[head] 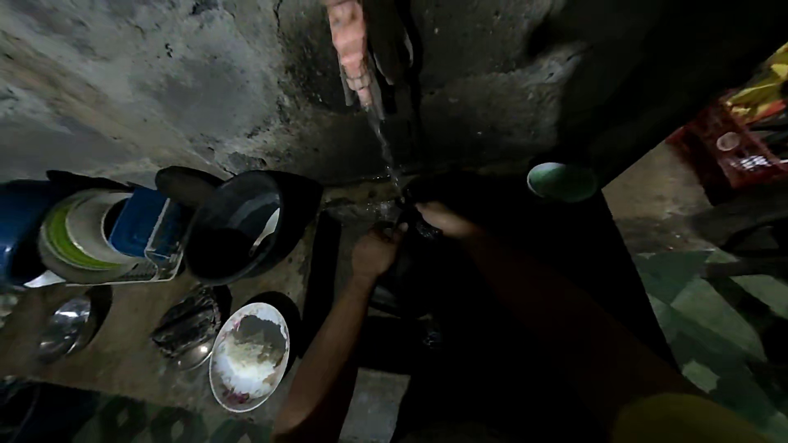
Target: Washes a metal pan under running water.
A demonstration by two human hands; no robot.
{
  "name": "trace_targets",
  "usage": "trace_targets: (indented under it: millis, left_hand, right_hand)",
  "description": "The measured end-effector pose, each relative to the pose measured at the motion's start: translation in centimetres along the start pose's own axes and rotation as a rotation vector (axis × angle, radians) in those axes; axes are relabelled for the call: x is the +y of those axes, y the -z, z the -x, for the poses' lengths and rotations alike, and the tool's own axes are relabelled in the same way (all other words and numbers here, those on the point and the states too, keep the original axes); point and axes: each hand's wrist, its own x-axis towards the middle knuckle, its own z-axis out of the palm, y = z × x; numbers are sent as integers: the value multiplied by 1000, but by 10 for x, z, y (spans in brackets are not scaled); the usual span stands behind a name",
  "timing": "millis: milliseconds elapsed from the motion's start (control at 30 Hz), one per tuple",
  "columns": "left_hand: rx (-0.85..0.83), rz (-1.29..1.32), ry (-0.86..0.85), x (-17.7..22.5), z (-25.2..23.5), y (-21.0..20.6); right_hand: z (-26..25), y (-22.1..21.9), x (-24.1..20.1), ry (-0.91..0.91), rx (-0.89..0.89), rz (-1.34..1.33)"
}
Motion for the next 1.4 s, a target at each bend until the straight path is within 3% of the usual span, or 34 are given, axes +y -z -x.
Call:
trace_targets:
  millis: [133,300,433,567,633,700,767,800,833,933,967,1033,1133,1167,1300,1367,1400]
  left_hand:
    - [14,-127,-23,12,-22,-8]
    - [200,48,-88,-3,-28,-13]
    - [272,218,-95,-10,-29,-19]
    - [332,418,-18,-14,-33,-22]
    - [350,507,9,-20,-37,-24]
    - [347,549,-8,-25,-37,-27]
    - [345,590,-33,-27,-35,-31]
    - [351,597,-43,-28,-33,-33]
    - [352,593,-45,-30,-35,-31]
    - [323,576,-31,-30,-42,-24]
    - [299,567,-44,-32,-40,-23]
    - [282,572,-76,-33,-38,-23]
    - [267,561,-120,-28,-34,-28]
    - [267,548,-109,-25,-35,-28]
    - [292,518,-38,-20,-43,-24]
    - [295,521,-37,-21,-40,-25]
    - [304,525,-53,-22,-36,-28]
  right_hand:
    - [-3,5,-7,-44,-16,-209]
    - [-18,21,-5,149,-117,-195]
    - [-23,11,6,223,53,-178]
    - [32,-35,13,613,210,178]
    - [36,-60,28,821,409,307]
    - [17,-44,27,708,360,326]
    - [-8,-12,12,383,170,241]
    - [-12,-7,10,303,108,148]
    - [-6,-10,11,344,103,102]
    - [24,-49,39,820,262,267]
    - [28,-56,45,881,279,309]
    - [13,-44,38,833,257,210]
    - [-20,-4,13,412,73,47]
    - [-21,0,11,380,70,32]
    - [25,-42,31,798,276,273]
    - [25,-47,32,825,326,282]
    - [18,-41,25,751,306,243]
